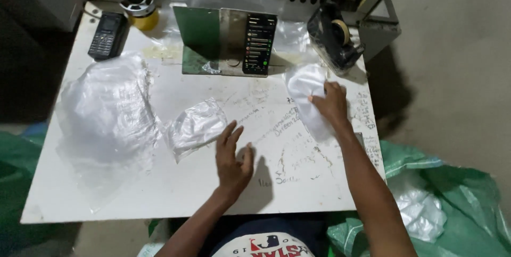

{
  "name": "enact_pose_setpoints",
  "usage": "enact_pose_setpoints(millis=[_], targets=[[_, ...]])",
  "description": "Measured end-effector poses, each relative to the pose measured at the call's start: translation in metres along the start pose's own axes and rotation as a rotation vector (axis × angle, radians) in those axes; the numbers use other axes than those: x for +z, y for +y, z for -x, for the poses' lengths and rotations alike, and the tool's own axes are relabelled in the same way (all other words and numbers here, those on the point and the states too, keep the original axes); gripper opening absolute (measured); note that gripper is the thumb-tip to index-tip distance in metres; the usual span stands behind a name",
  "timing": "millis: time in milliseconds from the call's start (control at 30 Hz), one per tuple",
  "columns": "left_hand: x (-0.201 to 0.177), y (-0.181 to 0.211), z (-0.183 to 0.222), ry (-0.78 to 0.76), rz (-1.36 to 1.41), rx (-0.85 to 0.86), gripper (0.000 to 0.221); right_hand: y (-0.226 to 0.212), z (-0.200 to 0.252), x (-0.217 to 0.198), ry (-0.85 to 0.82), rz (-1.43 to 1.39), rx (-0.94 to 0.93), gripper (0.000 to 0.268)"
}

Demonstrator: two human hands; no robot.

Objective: Packaging small black items into individual plastic bags at a factory workstation.

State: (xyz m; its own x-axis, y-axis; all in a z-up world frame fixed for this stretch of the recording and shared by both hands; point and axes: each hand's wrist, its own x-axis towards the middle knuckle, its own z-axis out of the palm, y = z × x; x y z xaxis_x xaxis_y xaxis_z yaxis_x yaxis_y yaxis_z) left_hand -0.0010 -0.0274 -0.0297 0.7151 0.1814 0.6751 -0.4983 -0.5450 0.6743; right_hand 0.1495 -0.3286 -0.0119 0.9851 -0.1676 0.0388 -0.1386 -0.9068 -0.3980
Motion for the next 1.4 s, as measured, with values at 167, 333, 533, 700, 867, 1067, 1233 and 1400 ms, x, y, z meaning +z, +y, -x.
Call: enact_pose_setpoints(millis=[167,333,533,700,867,1067,1233,1400], targets=[[0.006,0.028,-0.013,-0.397,0.832,-1.152,0.13,-0.141,0.118,-0.087,-0.412,-0.689,0.468,0.068],[0.016,0.039,-0.022,-0.507,0.76,-1.354,0.056,-0.06,0.137,-0.004,-0.61,-0.976,0.533,0.052],[0.022,0.025,-0.052,-0.405,0.464,-0.238,0.027,-0.027,0.129,-0.019,-0.339,-0.974,0.2,0.04],[0.018,0.006,-0.032,-0.341,0.186,0.429,0.016,-0.077,0.148,-0.038,-0.498,-0.967,0.011,0.043],[0.007,-0.049,0.027,-0.786,0.41,0.085,0.023,0.015,0.168,0.079,-0.371,-0.883,-0.584,0.04],[-0.007,-0.012,-0.021,-0.874,0.298,-0.919,0.044,-0.093,0.182,-0.023,-0.236,-0.68,0.147,0.127],[-0.005,-0.004,-0.048,-0.857,0.371,-1.168,0.061,-0.042,0.161,0.038,-0.129,-0.266,-0.813,0.102],[-0.015,0.028,-0.043,-0.318,0.383,-1.037,0.071,-0.072,0.158,0.035,-0.172,-0.551,-0.293,0.059]])
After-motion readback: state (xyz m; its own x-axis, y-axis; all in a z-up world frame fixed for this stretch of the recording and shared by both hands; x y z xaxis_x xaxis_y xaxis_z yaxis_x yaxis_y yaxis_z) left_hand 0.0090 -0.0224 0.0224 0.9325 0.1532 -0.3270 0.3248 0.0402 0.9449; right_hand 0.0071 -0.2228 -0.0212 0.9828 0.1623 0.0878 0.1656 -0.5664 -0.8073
